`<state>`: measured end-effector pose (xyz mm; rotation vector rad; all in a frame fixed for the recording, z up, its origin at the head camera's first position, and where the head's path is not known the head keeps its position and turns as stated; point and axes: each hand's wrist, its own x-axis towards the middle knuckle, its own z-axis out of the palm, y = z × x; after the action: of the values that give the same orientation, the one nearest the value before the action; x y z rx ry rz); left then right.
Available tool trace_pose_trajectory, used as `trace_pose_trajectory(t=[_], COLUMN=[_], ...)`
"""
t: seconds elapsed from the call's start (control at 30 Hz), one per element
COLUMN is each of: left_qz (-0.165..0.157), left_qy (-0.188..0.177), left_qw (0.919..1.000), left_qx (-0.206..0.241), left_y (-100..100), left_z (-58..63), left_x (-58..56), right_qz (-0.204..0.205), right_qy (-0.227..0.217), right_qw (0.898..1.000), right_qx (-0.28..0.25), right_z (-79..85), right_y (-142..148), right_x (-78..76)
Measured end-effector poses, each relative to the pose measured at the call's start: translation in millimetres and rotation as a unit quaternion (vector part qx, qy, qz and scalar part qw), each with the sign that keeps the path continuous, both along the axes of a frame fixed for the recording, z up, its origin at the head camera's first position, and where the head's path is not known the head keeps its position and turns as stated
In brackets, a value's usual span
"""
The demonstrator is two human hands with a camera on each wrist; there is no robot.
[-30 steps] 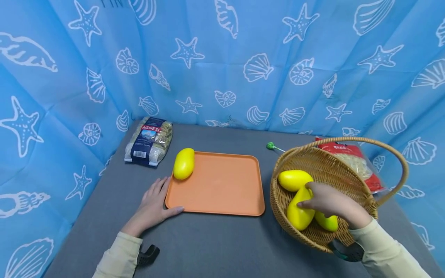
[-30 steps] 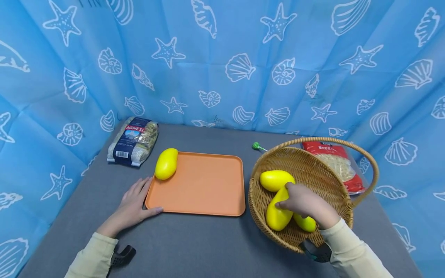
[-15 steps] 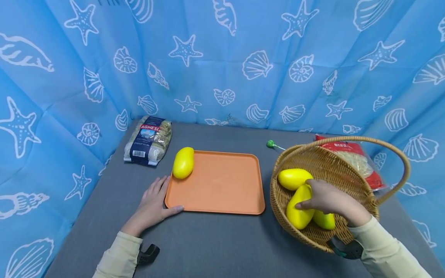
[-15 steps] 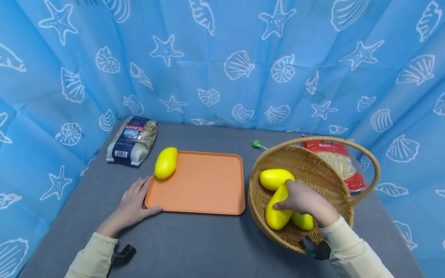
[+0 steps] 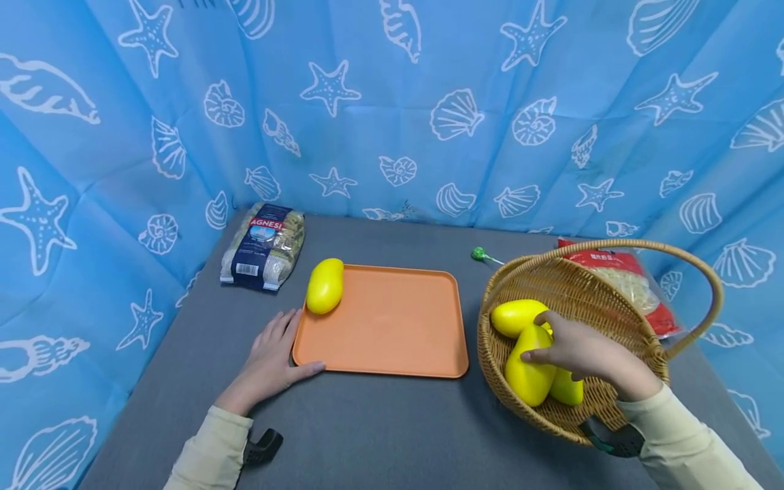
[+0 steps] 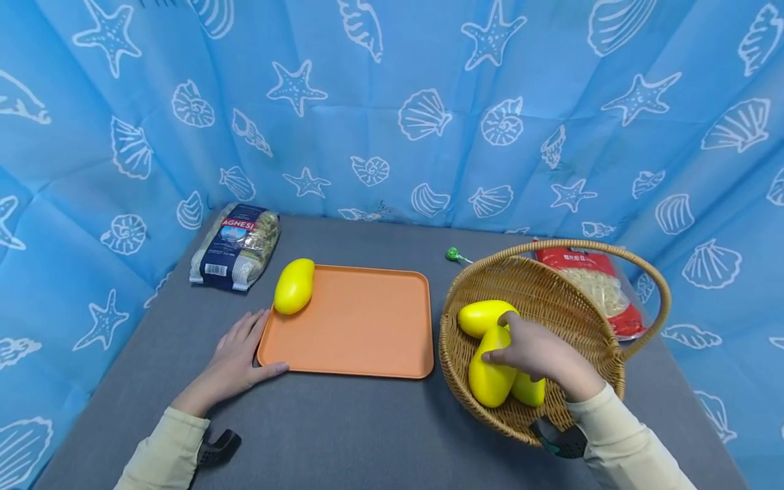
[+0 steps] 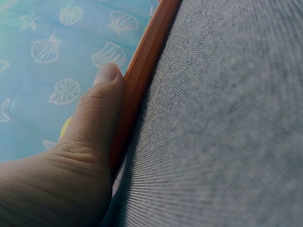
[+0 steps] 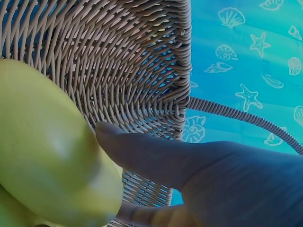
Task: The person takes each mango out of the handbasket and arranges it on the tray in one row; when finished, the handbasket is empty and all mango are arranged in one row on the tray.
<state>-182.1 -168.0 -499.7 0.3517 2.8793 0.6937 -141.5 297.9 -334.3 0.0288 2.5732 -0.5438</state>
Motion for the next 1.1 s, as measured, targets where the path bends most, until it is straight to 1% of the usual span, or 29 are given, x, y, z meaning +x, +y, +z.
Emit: trace_pose_trajectory(t=[0.13,0.27,0.37,0.53,0.6,0.77,0.93,1.0,1.1], left_qz=[-0.003,-0.002,-0.001,-0.001,-0.001,-0.002,-0.005,-0.006,-0.007], left_qy=[0.001,-0.001,-0.002,-0.002,0.0,-0.004,-0.006,-0.003,0.0], left_qw=[1.0,1.0,1.0,1.0,1.0,1.0,1.0,1.0,1.0], left_qx=[-0.003,0.0,0.0,-0.001,0.001,0.002,0.001,0.002,0.003], left_y=[0.5,0.5,0.0,-0.2,-0.2,0.2,0.0,-0.2,-0.1], left_z=[0.3,0.2,-0.2,0.0,0.5,-0.1,-0.5,-0.1,0.5], left_x=[-0.8,-0.3,0.0,0.4,0.7,0.7,1.1,1.1,0.7], right_qz=[-0.015,-0.011,-0.003,0.04,0.052,0.056,0.066,0.065,0.055], right_qy=[-0.018,-0.023,-0.018,0.015,0.023,0.02,0.032,0.033,0.022], right_qw=[0.999,0.999,0.999,0.999,0.998,0.998,0.997,0.997,0.998], right_qx=[-0.025,-0.032,-0.033,-0.017,-0.01,-0.003,0.007,0.002,-0.018], right_z=[1.0,1.3,0.9,-1.7,-2.8,-3.7,-2.4,-1.9,-1.4], right_y=[-1.0,-2.0,-2.0,0.3,1.1,1.9,2.3,2.5,2.9], right_x=[2.6,2.9,2.1,0.7,0.5,1.3,3.9,4.9,6.3])
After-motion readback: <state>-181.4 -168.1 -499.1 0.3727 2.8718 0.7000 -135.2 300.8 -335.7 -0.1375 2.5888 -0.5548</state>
